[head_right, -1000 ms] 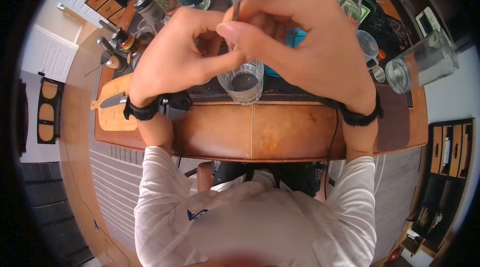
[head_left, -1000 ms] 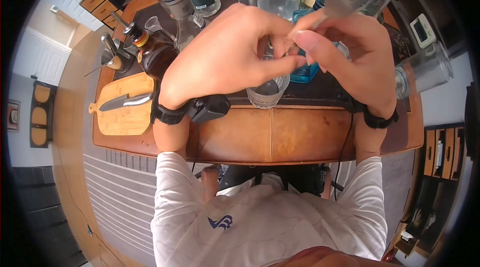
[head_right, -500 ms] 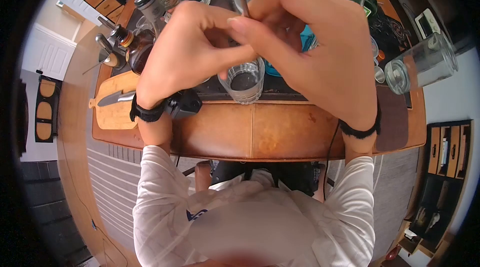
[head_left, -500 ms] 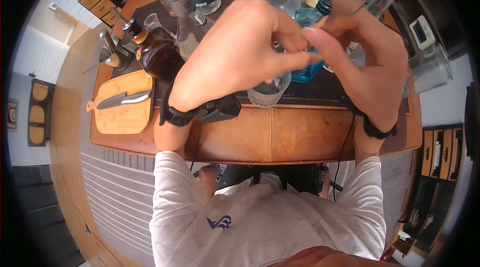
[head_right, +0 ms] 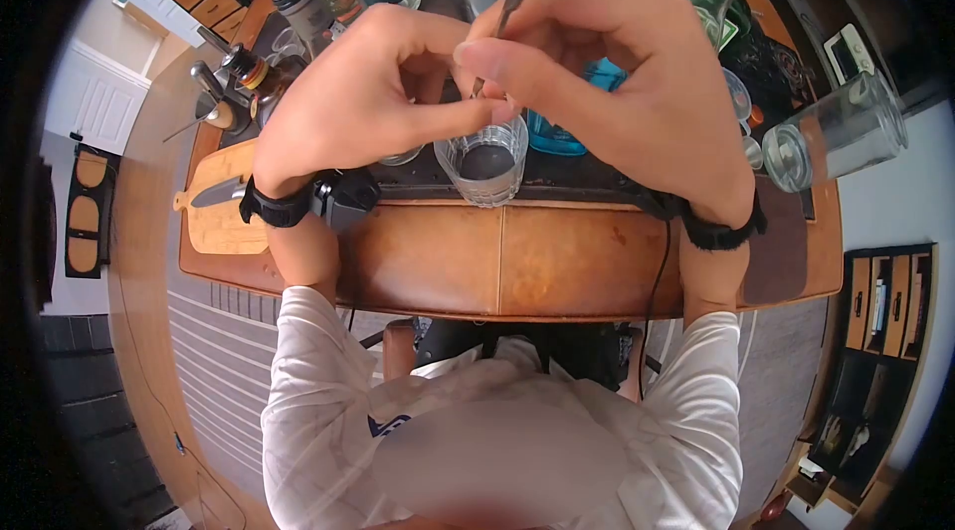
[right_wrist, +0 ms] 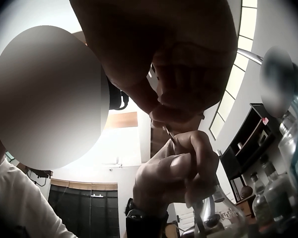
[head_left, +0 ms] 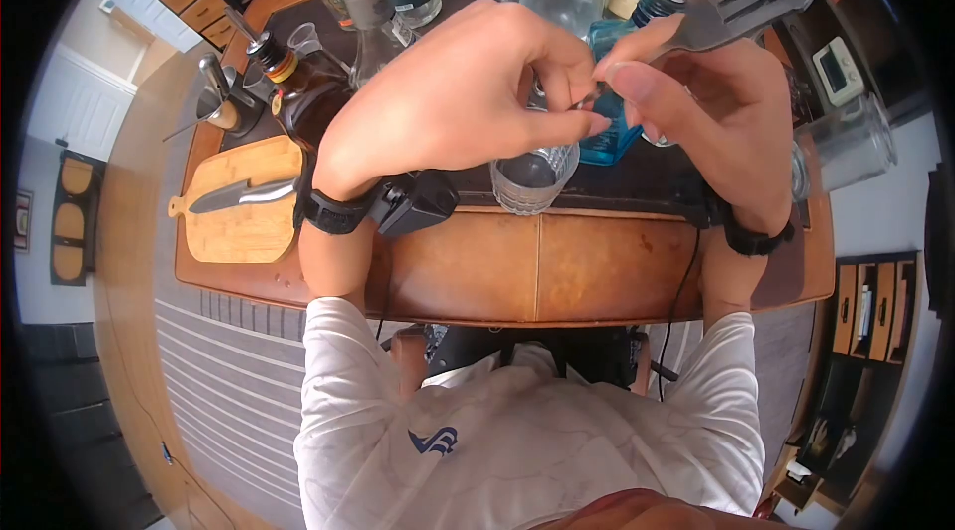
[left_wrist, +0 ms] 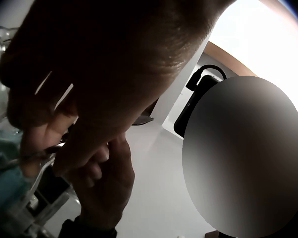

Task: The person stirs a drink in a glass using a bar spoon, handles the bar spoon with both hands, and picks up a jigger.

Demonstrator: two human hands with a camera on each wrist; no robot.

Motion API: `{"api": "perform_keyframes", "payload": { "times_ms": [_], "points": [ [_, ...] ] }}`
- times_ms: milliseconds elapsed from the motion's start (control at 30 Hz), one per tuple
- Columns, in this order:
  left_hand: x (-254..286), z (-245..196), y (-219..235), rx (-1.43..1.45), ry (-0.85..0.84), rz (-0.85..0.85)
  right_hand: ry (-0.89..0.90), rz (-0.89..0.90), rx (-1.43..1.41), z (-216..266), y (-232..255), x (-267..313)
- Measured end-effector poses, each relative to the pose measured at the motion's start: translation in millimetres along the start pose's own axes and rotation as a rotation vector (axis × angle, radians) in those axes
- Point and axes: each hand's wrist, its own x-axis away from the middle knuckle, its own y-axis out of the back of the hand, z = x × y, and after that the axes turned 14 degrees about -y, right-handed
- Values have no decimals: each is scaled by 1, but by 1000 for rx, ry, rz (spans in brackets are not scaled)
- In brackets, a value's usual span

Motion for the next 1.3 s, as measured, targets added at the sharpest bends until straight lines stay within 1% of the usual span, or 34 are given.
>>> {"api": "perform_keyframes", "payload": {
  "times_ms": [33,100,133,200,233,300,400,433,500,533,600,633,700,733,800,933,1000,1033,1100,1133,1200,1300],
  "points": [
    [1,2,-1,2,0,2,-2,-1,-1,1,-1,1],
    [1,6,-2,21,-10,-88,27,-88,109,3,-4,2],
    [0,3,-1,21,-10,-87,26,-89,109,5,-5,3],
    [-4,-5,2,-58,58,-111,62,-162,180,8,-7,4],
    [-4,-4,1,-58,58,-111,62,-162,180,9,-7,5],
    [-5,-3,-2,-64,40,-128,72,-219,340,12,-5,9],
    [-5,-9,-6,-44,42,-127,63,-247,414,16,-2,15],
    [-5,-7,-10,-43,42,-126,62,-247,414,16,-2,15],
    [-3,-1,-18,31,-107,-193,110,-228,341,15,-1,15],
    [-4,-2,-18,30,-107,-194,111,-227,342,14,-1,13],
    [-4,-7,-16,69,-96,-125,100,-209,96,10,-3,9],
    [-4,-8,-14,67,-96,-127,102,-208,96,10,-3,8],
    [-2,-10,-9,80,-65,-41,43,-144,-4,8,-1,8],
    [-2,-11,-7,79,-66,-42,44,-143,-3,6,0,6],
    [-2,-13,-6,43,-70,-1,9,-10,-39,3,3,5],
    [1,-5,-3,-47,-119,-18,4,8,-36,4,-1,4],
    [2,-4,-2,-21,-84,-59,10,-24,71,4,-1,5],
    [1,-4,-1,-21,-84,-58,10,-25,72,5,-1,5],
    [-1,-7,2,-76,-41,-84,23,-78,221,8,-2,5],
    [-2,-6,2,-75,-41,-84,23,-78,221,7,-2,5],
    [-3,-5,2,-29,33,-126,88,-155,294,7,-4,6],
    [-4,-6,-1,-10,67,-150,77,-191,362,12,-4,9]
  ]
}}
